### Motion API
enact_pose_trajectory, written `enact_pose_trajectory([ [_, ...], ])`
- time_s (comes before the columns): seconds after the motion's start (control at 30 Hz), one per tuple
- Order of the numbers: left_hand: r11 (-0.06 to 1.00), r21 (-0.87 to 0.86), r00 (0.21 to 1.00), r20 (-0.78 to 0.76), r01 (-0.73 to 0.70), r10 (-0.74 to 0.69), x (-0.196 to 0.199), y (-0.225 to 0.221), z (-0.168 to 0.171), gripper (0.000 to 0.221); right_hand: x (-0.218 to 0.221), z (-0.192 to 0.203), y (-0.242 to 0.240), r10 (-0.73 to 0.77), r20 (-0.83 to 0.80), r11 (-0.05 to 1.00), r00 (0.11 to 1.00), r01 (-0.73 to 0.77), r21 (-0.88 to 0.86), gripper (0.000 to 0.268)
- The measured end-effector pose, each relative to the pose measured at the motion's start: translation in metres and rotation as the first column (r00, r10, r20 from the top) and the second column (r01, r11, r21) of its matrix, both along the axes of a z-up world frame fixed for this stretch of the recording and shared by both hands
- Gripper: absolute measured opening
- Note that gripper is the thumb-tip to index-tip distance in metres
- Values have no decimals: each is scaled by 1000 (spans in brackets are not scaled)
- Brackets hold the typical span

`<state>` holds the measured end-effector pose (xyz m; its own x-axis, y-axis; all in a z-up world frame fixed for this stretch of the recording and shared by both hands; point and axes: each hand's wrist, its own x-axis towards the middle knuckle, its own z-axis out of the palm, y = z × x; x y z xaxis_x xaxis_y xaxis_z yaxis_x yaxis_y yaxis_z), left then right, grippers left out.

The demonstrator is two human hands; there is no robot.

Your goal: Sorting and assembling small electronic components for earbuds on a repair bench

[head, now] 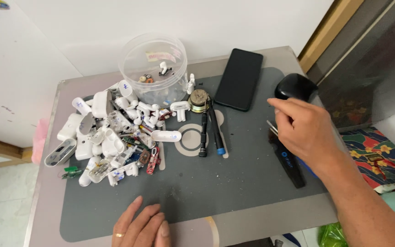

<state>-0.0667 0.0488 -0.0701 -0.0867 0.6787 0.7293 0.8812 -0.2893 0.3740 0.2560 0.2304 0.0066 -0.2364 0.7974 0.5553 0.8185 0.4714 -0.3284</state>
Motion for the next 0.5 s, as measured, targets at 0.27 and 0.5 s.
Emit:
enact_pose_trajectory([
  [0.27,997,79,1000,-15,8,-6,-1,2,-6,27,8,-6,18,-228,280,824,933,338,-455,51],
  [0.5,1000,-11,999,33,-27,27,10,-3,21,18,11,-20,24,-187,471,825,862,398,-401,53],
])
